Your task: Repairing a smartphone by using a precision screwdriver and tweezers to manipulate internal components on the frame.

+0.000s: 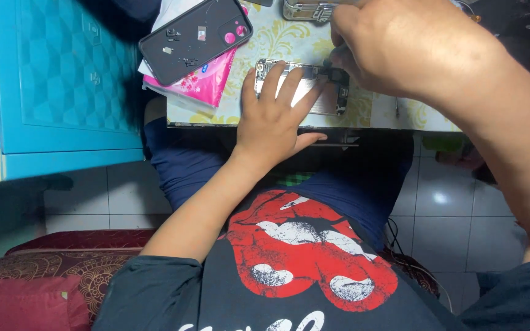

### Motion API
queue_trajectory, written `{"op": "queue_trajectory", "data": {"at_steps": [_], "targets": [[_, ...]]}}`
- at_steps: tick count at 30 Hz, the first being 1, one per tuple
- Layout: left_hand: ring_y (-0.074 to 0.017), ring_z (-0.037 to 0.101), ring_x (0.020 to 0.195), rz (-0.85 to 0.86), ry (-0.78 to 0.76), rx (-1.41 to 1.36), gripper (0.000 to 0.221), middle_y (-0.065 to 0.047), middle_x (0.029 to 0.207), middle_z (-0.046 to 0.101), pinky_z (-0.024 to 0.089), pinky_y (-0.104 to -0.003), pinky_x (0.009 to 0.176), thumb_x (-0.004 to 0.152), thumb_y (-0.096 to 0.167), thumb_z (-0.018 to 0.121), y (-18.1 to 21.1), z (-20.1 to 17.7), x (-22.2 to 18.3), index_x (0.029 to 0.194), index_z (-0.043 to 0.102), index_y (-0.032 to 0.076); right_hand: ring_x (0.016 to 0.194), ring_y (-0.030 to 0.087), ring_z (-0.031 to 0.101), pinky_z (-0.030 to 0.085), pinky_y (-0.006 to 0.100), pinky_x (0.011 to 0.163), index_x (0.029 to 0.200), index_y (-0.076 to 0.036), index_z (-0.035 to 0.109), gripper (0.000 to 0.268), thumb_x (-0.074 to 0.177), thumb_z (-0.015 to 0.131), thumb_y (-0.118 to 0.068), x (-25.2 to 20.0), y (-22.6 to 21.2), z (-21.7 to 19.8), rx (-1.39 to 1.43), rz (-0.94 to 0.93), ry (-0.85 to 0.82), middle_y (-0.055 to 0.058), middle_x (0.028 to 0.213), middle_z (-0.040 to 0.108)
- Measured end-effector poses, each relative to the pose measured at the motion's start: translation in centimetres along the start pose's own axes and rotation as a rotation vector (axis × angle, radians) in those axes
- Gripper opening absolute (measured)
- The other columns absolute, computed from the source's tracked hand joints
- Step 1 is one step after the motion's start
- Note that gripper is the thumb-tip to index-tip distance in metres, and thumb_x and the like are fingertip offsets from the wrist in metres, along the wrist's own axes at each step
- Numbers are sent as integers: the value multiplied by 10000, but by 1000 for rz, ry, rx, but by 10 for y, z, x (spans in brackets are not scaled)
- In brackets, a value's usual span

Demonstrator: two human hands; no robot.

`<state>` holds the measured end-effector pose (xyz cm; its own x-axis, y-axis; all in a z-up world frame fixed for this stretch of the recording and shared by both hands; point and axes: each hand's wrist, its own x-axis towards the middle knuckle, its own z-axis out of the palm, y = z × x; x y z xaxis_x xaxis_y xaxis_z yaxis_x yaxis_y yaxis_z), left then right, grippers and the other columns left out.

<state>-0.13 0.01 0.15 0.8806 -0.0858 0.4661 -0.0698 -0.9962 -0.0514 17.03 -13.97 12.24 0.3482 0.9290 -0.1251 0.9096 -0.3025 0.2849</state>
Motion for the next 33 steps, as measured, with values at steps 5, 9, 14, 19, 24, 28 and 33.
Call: {"op": "queue_trajectory", "data": {"at_steps": [5,9,14,19,24,28,33], "targets": [[-293,535,1275,3,-6,36,932,-30,1332,598,373,-561,1088,668,925,813,0,-2,2,1359,643,323,498,206,688,462,373,318,774,-251,728,702,1234,355,-628,7,-5,5,-459,55,-195,-63,589,653],[-304,533,1268,6,-2,28,898,-25,1332,603,368,-568,1091,688,912,811,0,1,0,1350,662,323,860,307,736,595,429,659,1147,-141,718,308,916,698,-343,12,0,-3,71,26,-100,92,1037,735],[-299,518,1282,7,-19,30,880,-21,1345,588,377,-568,1076,694,914,799,0,0,1,1327,664,318,596,149,687,495,323,413,859,-271,719,645,1217,352,-664,6,-6,2,-491,6,-142,-76,646,664],[-294,525,1282,13,-11,47,900,-23,1338,598,379,-552,1076,692,917,810,-1,-2,1,1352,651,325,606,156,671,504,316,483,822,-229,735,584,1161,461,-619,15,-9,-1,-310,40,-257,-54,660,680],[-302,516,1295,13,-17,36,904,-27,1345,595,371,-563,1082,694,914,804,0,-1,0,1361,655,322,725,238,725,575,376,574,977,-193,737,376,1024,613,-545,17,-9,-4,-103,38,-227,12,828,730],[-300,515,1291,17,-30,58,938,-25,1347,590,370,-563,1078,686,929,795,0,0,0,1385,630,326,618,130,657,491,299,518,821,-253,721,607,1186,426,-637,15,-9,8,-401,22,-222,-83,660,671],[-294,527,1290,18,-22,70,965,-27,1341,598,376,-565,1078,674,924,819,0,-1,0,1400,617,321,668,75,646,480,246,569,955,-288,687,392,1079,470,-591,15,-5,14,-531,-126,-106,-113,764,673]]}}
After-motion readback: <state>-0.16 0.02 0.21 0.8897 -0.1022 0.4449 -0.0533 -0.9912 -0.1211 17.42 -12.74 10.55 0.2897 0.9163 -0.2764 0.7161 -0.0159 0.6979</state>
